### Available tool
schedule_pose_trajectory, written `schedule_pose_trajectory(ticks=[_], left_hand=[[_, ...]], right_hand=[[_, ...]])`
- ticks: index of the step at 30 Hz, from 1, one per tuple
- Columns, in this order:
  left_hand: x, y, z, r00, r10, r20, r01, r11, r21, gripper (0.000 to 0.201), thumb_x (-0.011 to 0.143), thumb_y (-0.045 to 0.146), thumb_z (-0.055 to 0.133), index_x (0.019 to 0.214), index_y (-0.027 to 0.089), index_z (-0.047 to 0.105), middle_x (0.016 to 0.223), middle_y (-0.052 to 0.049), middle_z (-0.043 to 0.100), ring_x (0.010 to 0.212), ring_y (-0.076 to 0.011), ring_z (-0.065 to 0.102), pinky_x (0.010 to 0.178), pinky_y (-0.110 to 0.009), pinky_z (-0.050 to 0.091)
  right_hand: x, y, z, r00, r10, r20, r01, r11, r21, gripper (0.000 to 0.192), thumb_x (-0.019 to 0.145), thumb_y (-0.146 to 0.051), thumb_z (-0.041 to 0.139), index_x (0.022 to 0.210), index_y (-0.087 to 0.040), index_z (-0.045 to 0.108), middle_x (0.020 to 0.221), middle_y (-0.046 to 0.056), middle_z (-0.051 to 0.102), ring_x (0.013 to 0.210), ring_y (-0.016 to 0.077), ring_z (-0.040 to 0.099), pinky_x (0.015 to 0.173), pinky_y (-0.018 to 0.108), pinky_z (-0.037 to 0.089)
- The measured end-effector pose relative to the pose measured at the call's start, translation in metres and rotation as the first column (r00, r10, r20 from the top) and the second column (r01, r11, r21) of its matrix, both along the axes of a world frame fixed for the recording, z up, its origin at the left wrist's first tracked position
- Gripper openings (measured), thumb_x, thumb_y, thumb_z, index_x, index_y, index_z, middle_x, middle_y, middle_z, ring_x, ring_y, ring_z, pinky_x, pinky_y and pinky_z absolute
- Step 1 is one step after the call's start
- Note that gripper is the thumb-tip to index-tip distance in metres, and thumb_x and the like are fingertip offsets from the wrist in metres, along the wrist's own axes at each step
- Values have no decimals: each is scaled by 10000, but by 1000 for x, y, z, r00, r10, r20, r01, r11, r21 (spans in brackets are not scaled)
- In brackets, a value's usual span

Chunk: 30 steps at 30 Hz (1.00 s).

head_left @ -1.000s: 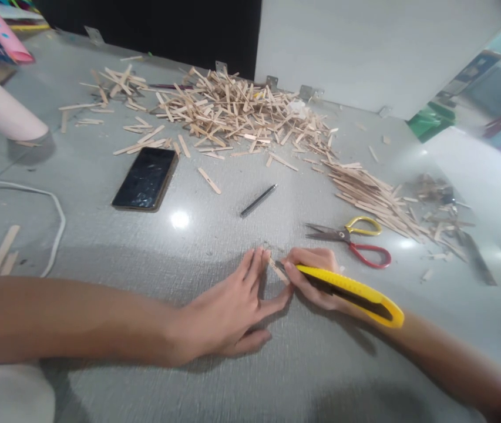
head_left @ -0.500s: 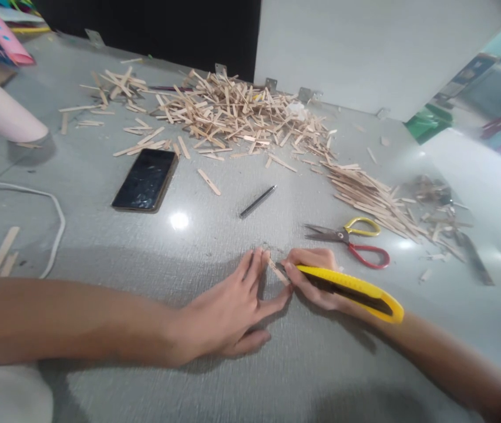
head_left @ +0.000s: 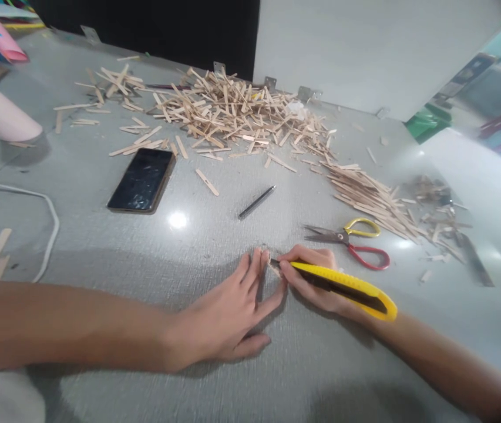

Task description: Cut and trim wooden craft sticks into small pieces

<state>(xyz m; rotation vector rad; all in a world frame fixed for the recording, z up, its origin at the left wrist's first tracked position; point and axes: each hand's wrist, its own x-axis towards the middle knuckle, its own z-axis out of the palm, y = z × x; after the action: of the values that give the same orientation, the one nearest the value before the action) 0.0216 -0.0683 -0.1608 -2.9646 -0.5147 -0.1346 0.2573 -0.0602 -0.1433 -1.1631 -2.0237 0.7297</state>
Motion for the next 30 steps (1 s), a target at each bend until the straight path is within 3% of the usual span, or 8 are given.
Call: schedule_pose_trajectory(ticks=[7,30], left_hand=[[1,0,0,1000,-6,-7,6,999,31,937,988,698,533,1591,0,365,1415,-430,616,1424,-599,528,1160,-653,305],[1,1,-1,1000,0,-27,2,998,66,923,988,720,487,1588,27,383,1404,-390,653,1411,-573,556,1167,-651,274]], right_hand=[[0,0,1,1000,-13,12,13,1000,-12,227,1047,-275,630,851,-183,698,642,-19,657,520,110,582,529,234,430],[1,0,-7,1000,9,6,-9,1000,16,242,1071,-262,619,844,-195,668,662,-26,650,543,101,577,558,231,420]])
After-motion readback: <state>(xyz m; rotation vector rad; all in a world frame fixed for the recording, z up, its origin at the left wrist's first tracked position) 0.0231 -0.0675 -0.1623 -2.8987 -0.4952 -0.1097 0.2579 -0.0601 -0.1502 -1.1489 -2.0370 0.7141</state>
